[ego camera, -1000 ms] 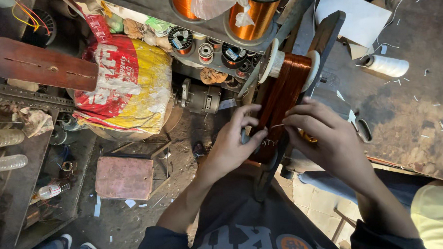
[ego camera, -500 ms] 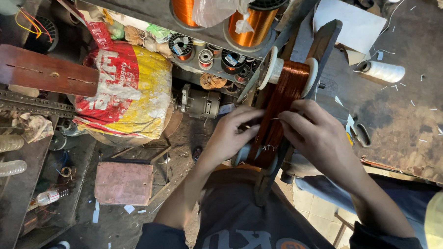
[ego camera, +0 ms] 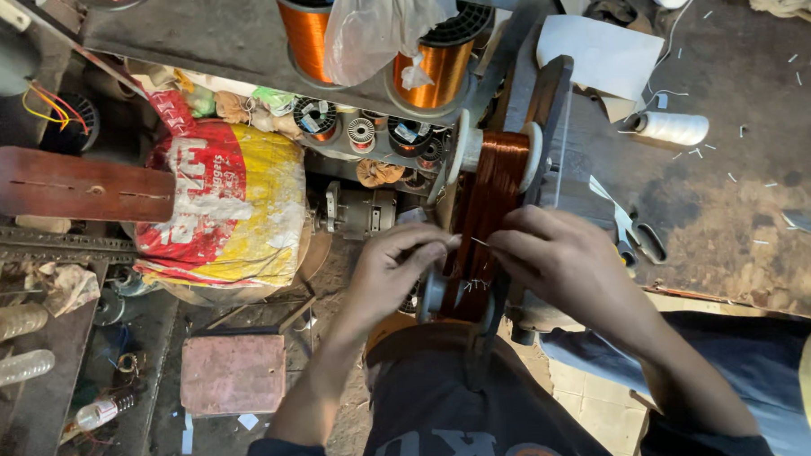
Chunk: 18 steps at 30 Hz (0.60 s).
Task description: The person operates a motorized winding machine to wrap copper wire onto a cylindrical bobbin. They use a yellow-handled tool to guide the wire and secure it with white string, then remove the completed coil and place it on a nearby shelf.
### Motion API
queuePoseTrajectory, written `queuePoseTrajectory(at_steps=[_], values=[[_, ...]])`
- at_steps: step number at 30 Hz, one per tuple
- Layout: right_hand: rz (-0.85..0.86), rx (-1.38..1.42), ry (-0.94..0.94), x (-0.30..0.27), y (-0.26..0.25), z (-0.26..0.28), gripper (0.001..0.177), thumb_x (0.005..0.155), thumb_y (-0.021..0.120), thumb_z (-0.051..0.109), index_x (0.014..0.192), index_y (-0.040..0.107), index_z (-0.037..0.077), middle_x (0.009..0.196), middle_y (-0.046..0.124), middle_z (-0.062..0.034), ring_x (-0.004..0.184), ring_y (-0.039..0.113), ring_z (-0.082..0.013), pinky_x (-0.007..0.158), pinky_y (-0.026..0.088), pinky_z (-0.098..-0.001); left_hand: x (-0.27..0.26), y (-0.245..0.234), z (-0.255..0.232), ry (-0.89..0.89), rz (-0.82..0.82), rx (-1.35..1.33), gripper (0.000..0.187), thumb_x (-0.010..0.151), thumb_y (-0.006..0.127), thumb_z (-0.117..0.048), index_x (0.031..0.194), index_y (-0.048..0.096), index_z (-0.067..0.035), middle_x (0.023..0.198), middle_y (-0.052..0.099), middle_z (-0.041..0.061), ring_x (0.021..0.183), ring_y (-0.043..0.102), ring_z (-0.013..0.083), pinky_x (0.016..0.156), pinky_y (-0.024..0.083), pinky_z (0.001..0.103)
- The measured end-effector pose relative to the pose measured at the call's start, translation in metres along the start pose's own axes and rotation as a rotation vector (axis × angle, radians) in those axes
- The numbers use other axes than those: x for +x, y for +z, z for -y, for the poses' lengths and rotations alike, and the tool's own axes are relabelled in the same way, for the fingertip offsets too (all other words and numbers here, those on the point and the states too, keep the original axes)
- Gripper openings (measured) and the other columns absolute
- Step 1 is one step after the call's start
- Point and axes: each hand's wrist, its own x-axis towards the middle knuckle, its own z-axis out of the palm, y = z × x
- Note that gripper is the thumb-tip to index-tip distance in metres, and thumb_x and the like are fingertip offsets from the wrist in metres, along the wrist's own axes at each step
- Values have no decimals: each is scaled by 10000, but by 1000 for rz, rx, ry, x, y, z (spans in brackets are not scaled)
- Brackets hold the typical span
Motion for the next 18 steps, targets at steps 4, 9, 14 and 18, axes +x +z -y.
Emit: queuePoseTrajectory(at_steps=[4, 9, 14, 18], values=[[26, 114, 73, -1, 10, -1, 213, 837, 766, 130, 1033, 726, 57, 1081, 671, -104, 911, 704, -297, 754, 573, -394, 0, 35, 3, 293, -242, 347, 220, 926, 765, -76, 1141, 785, -117, 1062, 748, 47, 947, 711, 176, 894, 572, 306], [-49, 191, 88, -5, 16, -4, 231, 875, 768, 92, 1091, 691, 67, 1100, 633, -116, 931, 696, -287, 769, 573, -380, 5, 44, 3, 247, -283, 483, 244, 839, 848, -66, 1073, 816, -127, 1003, 718, 40, 885, 682, 144, 753, 580, 275], [-81, 209, 123, -8, 25, -11, 249, 844, 776, 75, 1082, 705, 67, 1089, 613, -132, 972, 674, -287, 797, 565, -379, 8, 40, 6, 168, -284, 207, 200, 784, 880, -76, 964, 795, -90, 984, 665, 23, 941, 654, 140, 819, 546, 289], [-96, 245, 86, -6, 30, -18, 243, 833, 785, 72, 1066, 716, 77, 1036, 632, -96, 968, 660, -271, 807, 552, -382, 12, 34, 9, 185, -222, 158, 190, 776, 891, -72, 923, 771, -66, 972, 655, 30, 984, 632, 161, 884, 507, 289]])
